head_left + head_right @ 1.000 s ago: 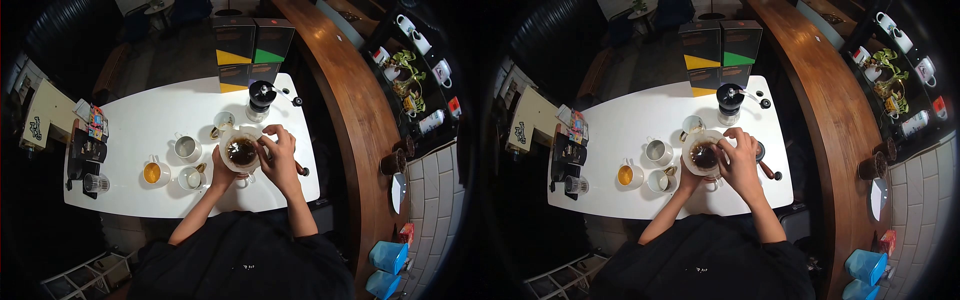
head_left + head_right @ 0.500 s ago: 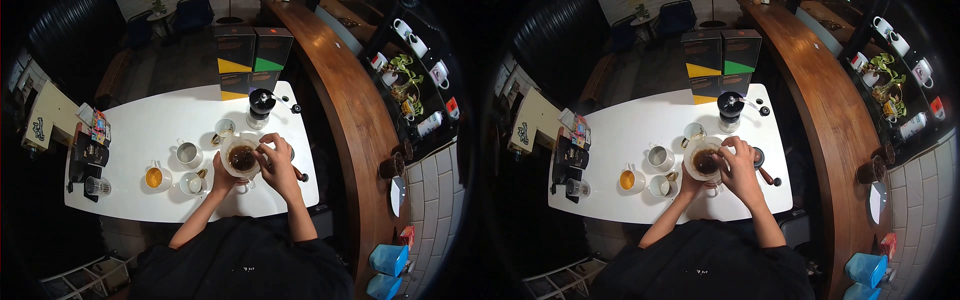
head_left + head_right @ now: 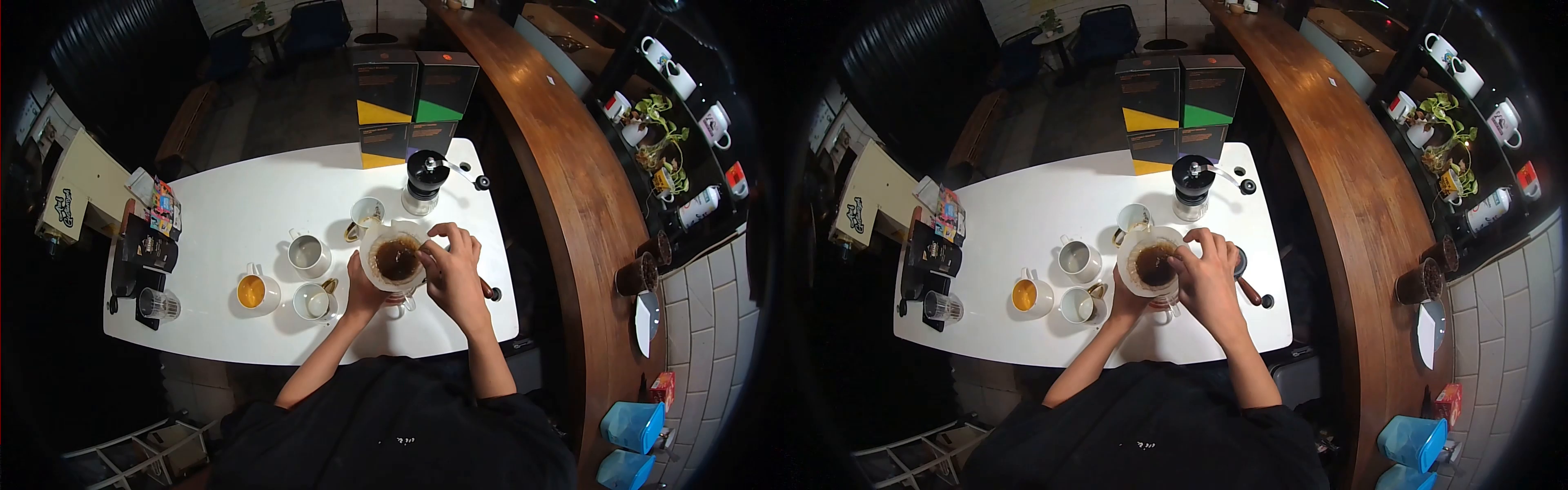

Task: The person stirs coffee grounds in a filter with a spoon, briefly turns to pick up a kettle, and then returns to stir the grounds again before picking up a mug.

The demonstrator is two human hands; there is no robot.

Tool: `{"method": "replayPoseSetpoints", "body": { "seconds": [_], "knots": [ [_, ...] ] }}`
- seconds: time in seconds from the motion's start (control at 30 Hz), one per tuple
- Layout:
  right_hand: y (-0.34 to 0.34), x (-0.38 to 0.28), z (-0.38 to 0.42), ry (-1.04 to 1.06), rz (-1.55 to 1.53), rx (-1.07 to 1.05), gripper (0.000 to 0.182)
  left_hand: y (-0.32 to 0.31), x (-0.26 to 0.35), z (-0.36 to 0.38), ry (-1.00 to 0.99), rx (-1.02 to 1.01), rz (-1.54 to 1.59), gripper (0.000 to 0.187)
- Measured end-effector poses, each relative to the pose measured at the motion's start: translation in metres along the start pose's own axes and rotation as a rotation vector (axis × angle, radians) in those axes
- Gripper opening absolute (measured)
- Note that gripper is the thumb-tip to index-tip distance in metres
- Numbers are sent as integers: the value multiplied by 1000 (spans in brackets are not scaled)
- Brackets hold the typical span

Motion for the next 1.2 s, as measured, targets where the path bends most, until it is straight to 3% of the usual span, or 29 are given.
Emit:
{"method": "replayPoseSetpoints", "body": {
  "seconds": [0.17,0.37,0.43,0.97,1.2],
  "knots": [
    [0,-2,-1,-27,-99,12,14,-4,-6,2,32,20,105,64],
    [2,0,1,-38,-107,7,12,-1,-1,0,-18,23,52,62],
    [3,0,0,-36,-166,-5,12,-1,-1,1,-96,93,-108,60],
    [10,1,-1,-104,-131,-54,13,1,4,-2,-1,20,74,59],
    [8,-2,-1,-44,-132,-16,15,-2,-5,0,-76,81,-74,59]
  ]
}}
Point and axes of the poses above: each hand's wrist, its own z-axis away from the middle knuckle, its own y-axis out of the back of the hand, x = y × z, the point moved 3 cm from there along -z, towards the middle knuckle, and after that the axes turned 15 degrees about -z, right-handed, at the moved point
